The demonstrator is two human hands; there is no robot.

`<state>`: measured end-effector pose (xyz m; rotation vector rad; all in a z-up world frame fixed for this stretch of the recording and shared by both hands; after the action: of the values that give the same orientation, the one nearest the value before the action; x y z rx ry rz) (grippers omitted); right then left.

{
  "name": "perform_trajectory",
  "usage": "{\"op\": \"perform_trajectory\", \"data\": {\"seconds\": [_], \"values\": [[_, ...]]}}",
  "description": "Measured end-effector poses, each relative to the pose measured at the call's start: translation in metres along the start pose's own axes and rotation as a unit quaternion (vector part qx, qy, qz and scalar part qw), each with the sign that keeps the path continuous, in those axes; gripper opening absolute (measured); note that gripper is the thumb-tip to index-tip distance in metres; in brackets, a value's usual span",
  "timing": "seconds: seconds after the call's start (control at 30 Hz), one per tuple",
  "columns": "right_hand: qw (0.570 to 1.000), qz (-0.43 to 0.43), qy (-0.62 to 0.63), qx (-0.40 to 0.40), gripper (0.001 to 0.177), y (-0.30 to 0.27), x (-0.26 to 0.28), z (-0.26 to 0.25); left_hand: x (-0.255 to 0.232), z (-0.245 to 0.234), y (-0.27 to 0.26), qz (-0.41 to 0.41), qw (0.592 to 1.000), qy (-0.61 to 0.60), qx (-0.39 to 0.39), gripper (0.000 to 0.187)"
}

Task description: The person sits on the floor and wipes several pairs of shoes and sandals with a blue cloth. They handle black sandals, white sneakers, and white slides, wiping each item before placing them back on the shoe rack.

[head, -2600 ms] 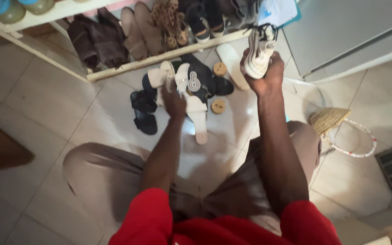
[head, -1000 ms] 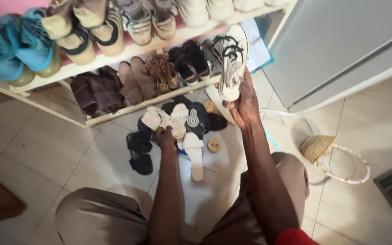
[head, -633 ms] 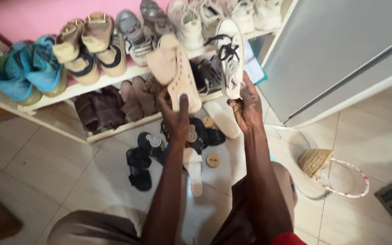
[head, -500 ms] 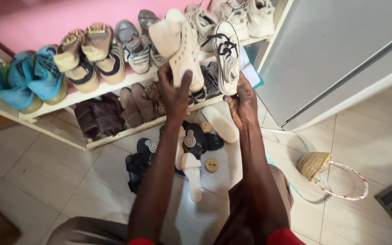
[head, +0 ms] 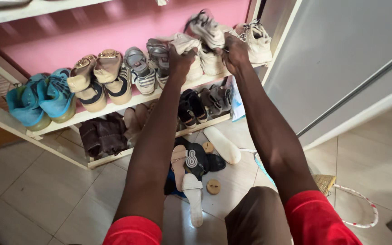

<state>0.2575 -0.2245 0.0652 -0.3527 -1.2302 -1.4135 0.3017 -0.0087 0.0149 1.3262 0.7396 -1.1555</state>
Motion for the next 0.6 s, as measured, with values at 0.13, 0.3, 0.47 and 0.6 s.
{"op": "perform_trajectory", "data": {"seconds": [0.13, 0.3, 0.47, 0.6], "values": [[0.99, 0.049, -0.108, -0.079, 0.021, 0.034, -0.043, -0.052, 0.005, -0.009, 0.021, 0.073, 0.94, 0.331, -0.039, 0.069], [0.968, 0.116, -0.19, -0.112, 0.044, 0.035, -0.069, -0.072, -0.007, 0.003, 0.01, 0.071, 0.916, 0.378, -0.117, 0.113], [0.882, 0.026, -0.465, -0.07, 0.062, 0.029, -0.045, -0.04, -0.043, 0.018, -0.024, 0.021, 0.912, 0.353, -0.207, 0.105], [0.883, 0.104, -0.428, -0.161, 0.065, 0.015, -0.056, -0.041, -0.045, 0.011, -0.017, 0.026, 0.9, 0.391, -0.189, 0.106]]}}
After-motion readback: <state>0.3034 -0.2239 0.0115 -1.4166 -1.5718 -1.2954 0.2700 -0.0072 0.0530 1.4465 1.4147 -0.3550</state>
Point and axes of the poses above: each hand's wrist, its own y-axis towards the middle knuckle, its own z-axis out of the palm, x = y × z, the point moved 10 cm from there along y, towards the middle knuckle, and after that the axes turned 14 degrees about x, right-handed, at the moved point
